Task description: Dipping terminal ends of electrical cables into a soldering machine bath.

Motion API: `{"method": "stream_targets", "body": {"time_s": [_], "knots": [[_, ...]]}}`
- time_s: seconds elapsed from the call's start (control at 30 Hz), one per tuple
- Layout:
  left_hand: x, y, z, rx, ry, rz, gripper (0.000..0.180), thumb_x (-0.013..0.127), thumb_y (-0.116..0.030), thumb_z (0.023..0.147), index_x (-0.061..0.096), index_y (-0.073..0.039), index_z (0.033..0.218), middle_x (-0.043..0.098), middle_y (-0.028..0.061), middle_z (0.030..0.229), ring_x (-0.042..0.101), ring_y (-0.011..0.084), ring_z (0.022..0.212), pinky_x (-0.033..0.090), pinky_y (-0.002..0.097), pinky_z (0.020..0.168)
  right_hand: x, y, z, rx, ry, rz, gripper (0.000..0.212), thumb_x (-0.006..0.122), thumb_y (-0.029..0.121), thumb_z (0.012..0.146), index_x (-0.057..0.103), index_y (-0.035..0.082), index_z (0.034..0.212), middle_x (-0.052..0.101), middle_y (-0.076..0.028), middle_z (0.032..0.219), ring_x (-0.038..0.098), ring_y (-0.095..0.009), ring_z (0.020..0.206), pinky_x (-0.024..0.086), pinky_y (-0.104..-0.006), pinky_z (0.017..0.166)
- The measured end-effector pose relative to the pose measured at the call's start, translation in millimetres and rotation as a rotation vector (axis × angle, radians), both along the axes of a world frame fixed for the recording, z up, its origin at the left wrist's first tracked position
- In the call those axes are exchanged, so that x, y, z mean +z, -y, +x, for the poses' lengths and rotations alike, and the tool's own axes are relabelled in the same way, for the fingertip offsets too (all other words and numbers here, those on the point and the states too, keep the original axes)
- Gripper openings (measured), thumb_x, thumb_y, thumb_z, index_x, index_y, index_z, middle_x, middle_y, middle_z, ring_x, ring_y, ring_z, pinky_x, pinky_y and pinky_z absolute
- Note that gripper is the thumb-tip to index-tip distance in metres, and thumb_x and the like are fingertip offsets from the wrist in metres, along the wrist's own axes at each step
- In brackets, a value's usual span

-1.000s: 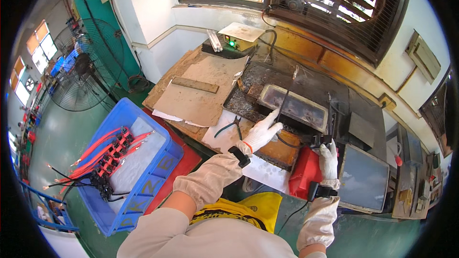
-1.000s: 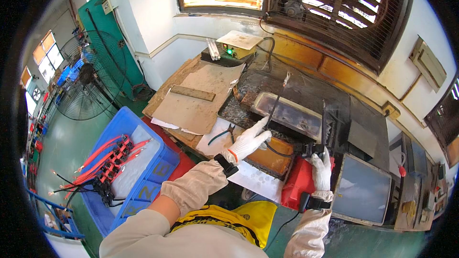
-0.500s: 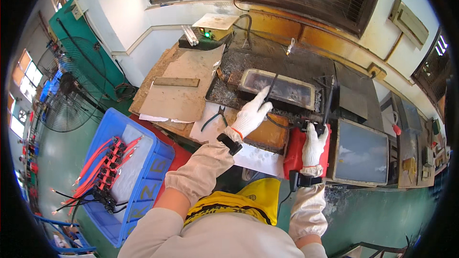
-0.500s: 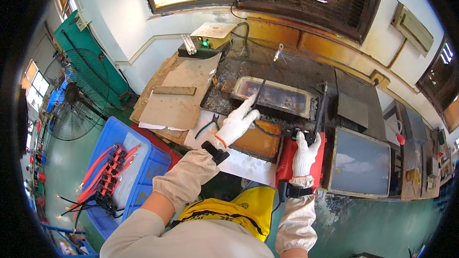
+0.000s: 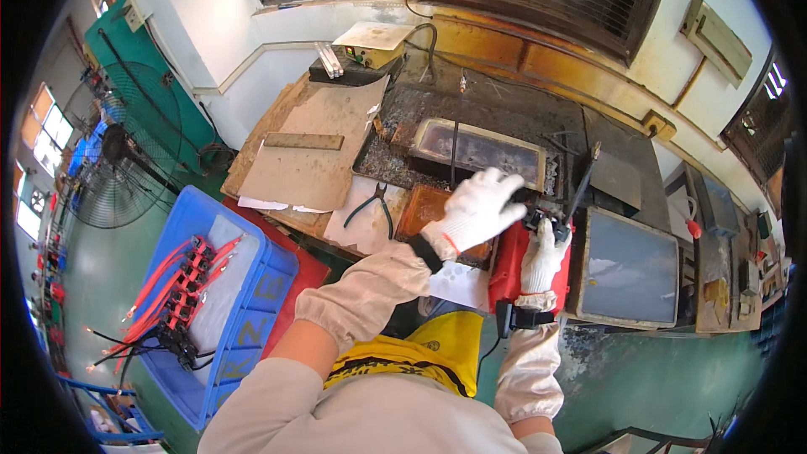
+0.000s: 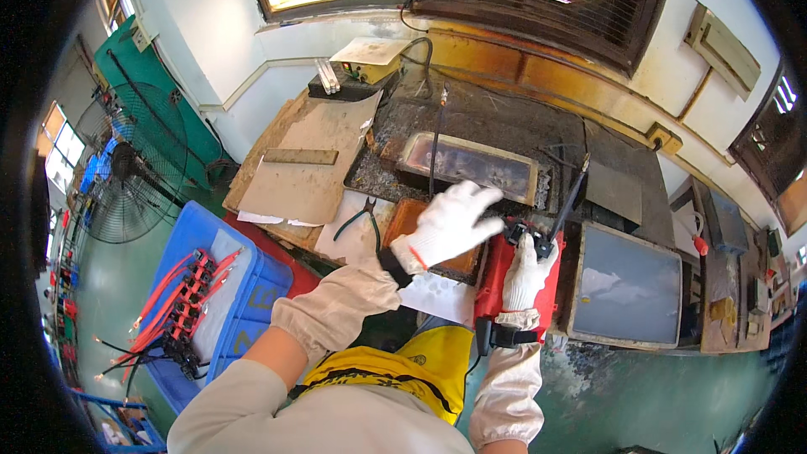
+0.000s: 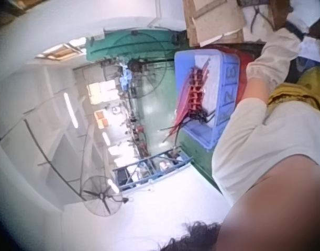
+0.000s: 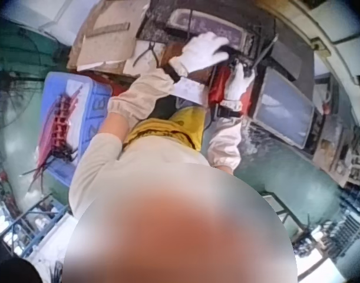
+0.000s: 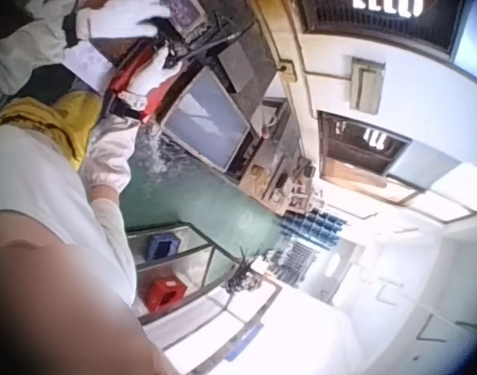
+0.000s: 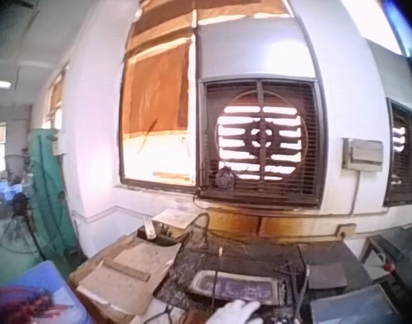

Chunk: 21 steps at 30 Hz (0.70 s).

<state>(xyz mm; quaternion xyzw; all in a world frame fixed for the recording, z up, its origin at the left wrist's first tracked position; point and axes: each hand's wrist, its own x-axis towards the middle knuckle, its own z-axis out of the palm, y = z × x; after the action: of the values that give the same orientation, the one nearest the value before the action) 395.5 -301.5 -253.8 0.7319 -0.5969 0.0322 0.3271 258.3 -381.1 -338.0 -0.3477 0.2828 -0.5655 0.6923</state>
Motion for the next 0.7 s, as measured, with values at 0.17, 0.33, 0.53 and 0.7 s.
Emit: {"method": "stream_targets", "body": {"time_s": [0.17,0.33,0.53,0.7], "knots": [[-13.1,28.5,-4.1,-0.139,-0.176,0.293,0.039,0.058,-0.040,0.077,0.058,-0.005,0.095,0.060,0.0191,0.090,0.059,0.0370,0.086,0.048,0.0461,0.074,-14.2,4.0,8.7,0.000,0.040,-0.057,0.028,0.057,0.004,0.087,0.049,0.006,0.114,0.058,-0.004,0.102,0.056,-0.014,0.091,0.046,-0.0281,0.080],[-20.5,43.5,-4.8,-0.235,-0.353,0.317,0.036,0.060,-0.033,0.073,0.058,-0.001,0.090,0.062,0.0206,0.077,0.062,0.0358,0.076,0.048,0.0434,0.068,-19.5,9.3,0.1,0.055,0.038,-0.115,0.042,0.059,0.005,0.086,0.042,0.005,0.124,0.056,-0.005,0.106,0.054,-0.014,0.094,0.045,-0.0270,0.082],[-17.8,24.5,14.7,-0.104,-0.462,0.202,0.034,0.058,-0.029,0.074,0.059,0.000,0.092,0.063,0.0212,0.079,0.063,0.0336,0.077,0.048,0.0403,0.070,-19.5,9.2,2.4,0.168,-0.136,-0.259,0.049,0.057,0.003,0.086,0.037,0.001,0.130,0.050,-0.012,0.122,0.050,-0.020,0.109,0.040,-0.0326,0.094],[-9.0,-9.9,89.8,0.067,-0.368,0.074,0.037,0.055,-0.036,0.078,0.060,-0.004,0.094,0.063,0.0187,0.086,0.061,0.0331,0.083,0.048,0.0390,0.075,-19.7,10.4,7.3,0.186,-0.093,-0.232,0.048,0.048,0.005,0.090,0.030,-0.002,0.134,0.036,-0.020,0.135,0.042,-0.027,0.122,0.035,-0.0385,0.104]]}}
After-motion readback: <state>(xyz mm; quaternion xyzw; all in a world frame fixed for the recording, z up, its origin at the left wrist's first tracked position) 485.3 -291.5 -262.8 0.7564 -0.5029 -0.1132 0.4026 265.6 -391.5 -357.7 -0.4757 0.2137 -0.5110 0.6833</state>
